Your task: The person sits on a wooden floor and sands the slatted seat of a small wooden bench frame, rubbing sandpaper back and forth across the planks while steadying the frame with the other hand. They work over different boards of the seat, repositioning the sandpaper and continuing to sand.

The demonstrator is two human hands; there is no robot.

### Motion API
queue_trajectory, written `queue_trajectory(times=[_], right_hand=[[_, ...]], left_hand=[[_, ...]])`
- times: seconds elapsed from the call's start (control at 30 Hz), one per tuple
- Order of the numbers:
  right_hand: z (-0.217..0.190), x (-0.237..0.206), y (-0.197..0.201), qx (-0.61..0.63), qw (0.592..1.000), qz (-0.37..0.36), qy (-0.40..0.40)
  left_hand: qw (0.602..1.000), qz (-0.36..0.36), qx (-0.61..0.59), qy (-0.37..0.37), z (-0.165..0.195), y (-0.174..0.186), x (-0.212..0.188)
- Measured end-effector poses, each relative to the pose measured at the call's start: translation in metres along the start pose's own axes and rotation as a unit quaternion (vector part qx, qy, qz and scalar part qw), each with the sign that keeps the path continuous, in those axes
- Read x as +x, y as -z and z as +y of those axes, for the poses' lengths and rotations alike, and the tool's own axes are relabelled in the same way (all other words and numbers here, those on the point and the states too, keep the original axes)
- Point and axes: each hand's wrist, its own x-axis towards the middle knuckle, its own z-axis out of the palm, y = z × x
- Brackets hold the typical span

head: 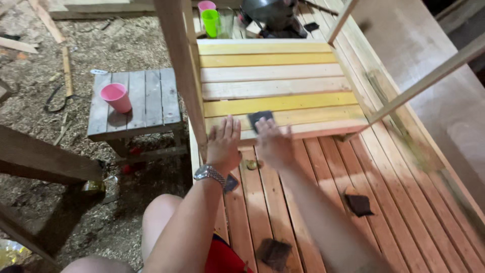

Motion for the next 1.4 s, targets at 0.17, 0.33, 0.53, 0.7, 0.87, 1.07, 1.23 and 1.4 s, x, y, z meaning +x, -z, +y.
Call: queue_trajectory(times=[0.17,0.33,0.53,0.7,0.87,1.07,1.23,1.4], right_hand=[[0.091,0.009,0.026,-0.117,0.978,0.145,-0.091],[0.042,0.012,0.000,-0.075,0.983,0.102,-0.135],[0.013,-0.002,-0.005,-0.038,0.993,0.114,0.006],[0.085,0.008,0.013,-0.052,0.985,0.103,-0.127],[0.081,0.005,-0.003,-0.051,0.978,0.116,-0.166],[0.059,-0.017,0.002,-0.052,0.987,0.087,-0.129],[0.055,-0.014,0.012,-0.070,0.983,0.153,-0.070],[0.055,-0.007,0.013,-0.033,0.987,0.152,-0.037]], left_hand=[[0.997,-0.074,-0.005,0.009,0.007,0.026,-0.001],[0.994,-0.105,0.017,0.033,0.016,0.028,0.000],[0.996,0.021,0.070,-0.045,-0.010,-0.003,0.004],[0.990,-0.034,0.127,-0.039,-0.018,-0.015,0.011],[0.992,-0.015,0.113,-0.060,-0.018,-0.013,0.014],[0.988,-0.005,0.125,-0.085,-0.027,-0.013,0.009],[0.991,-0.017,0.103,-0.087,-0.028,-0.006,0.006],[0.989,-0.061,0.102,-0.090,-0.026,0.005,0.007]])
